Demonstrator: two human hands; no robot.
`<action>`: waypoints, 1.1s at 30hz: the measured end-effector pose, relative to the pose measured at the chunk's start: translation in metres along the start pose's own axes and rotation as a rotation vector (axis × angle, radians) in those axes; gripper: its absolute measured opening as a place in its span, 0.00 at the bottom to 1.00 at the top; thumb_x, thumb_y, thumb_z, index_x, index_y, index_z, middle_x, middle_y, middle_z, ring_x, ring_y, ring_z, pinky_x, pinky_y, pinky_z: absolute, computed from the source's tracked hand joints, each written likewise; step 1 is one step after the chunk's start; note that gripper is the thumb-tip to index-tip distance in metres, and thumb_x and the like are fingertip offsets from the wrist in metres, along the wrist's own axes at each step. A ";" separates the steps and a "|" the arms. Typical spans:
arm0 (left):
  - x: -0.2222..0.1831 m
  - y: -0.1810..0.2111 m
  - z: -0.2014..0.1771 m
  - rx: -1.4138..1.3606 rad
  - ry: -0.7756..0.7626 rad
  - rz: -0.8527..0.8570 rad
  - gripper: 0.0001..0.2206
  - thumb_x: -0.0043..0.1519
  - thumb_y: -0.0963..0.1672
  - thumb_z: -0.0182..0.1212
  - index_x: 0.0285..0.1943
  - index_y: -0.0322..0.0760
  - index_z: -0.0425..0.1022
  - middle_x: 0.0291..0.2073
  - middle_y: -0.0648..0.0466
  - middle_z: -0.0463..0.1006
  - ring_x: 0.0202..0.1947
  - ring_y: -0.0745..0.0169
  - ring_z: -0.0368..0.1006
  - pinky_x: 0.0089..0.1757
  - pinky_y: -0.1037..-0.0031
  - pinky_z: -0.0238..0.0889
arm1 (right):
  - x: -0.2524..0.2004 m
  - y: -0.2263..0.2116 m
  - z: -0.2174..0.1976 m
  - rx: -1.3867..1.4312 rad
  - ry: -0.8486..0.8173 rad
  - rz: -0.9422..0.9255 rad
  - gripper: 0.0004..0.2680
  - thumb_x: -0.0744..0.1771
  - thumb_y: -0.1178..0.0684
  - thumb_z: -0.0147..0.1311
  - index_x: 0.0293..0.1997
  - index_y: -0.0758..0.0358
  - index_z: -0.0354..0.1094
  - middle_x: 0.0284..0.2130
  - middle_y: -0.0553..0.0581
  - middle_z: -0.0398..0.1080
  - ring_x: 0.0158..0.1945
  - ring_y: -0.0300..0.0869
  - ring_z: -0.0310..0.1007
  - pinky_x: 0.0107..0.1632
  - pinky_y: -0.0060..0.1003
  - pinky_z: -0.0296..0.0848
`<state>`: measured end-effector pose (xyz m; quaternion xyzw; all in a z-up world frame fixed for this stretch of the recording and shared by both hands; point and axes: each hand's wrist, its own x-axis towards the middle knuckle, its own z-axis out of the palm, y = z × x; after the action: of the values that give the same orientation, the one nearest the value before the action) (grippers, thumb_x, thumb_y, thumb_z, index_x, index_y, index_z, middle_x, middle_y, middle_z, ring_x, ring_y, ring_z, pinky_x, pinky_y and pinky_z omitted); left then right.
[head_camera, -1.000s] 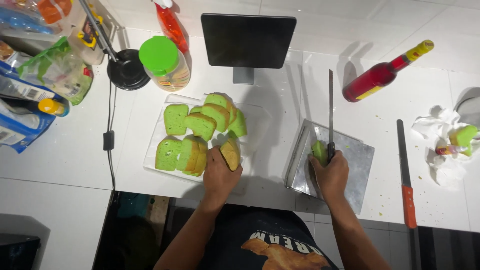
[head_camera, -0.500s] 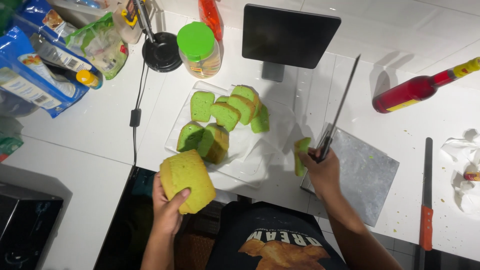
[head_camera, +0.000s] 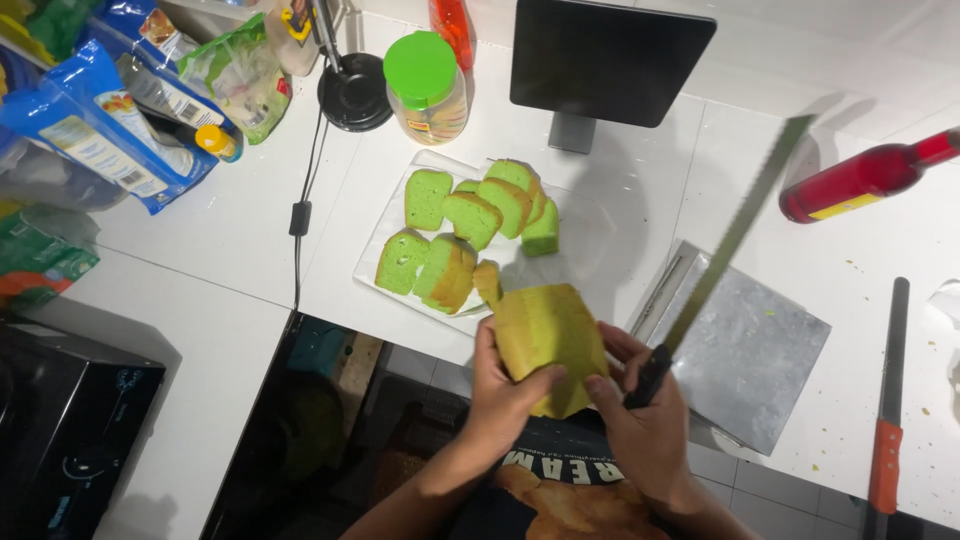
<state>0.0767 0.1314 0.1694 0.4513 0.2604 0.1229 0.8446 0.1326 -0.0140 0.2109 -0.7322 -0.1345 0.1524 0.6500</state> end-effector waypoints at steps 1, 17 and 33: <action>-0.001 0.007 0.019 -0.007 -0.073 -0.025 0.40 0.47 0.45 0.75 0.67 0.39 0.53 0.55 0.44 0.69 0.56 0.45 0.71 0.46 0.57 0.80 | -0.003 0.000 -0.008 0.021 0.097 0.005 0.11 0.64 0.60 0.58 0.29 0.57 0.54 0.59 0.64 0.72 0.63 0.53 0.74 0.59 0.48 0.80; 0.071 -0.095 0.131 -0.116 -0.696 -0.434 0.49 0.59 0.64 0.60 0.82 0.43 0.41 0.71 0.33 0.57 0.62 0.45 0.69 0.54 0.57 0.72 | -0.003 0.062 -0.183 0.740 0.230 0.205 0.14 0.64 0.46 0.64 0.28 0.56 0.57 0.40 0.73 0.78 0.30 0.50 0.80 0.27 0.34 0.75; -0.003 -0.154 0.169 -0.197 0.147 -0.921 0.28 0.55 0.56 0.61 0.57 0.35 0.77 0.44 0.41 0.79 0.43 0.42 0.75 0.45 0.56 0.69 | -0.045 0.106 -0.266 -0.061 -0.112 0.265 0.24 0.54 0.38 0.79 0.28 0.57 0.58 0.47 0.70 0.79 0.53 0.64 0.78 0.49 0.53 0.74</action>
<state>0.1637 -0.0747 0.1204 0.1967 0.4795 -0.2085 0.8294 0.1969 -0.2872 0.1364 -0.7532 -0.0774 0.2734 0.5933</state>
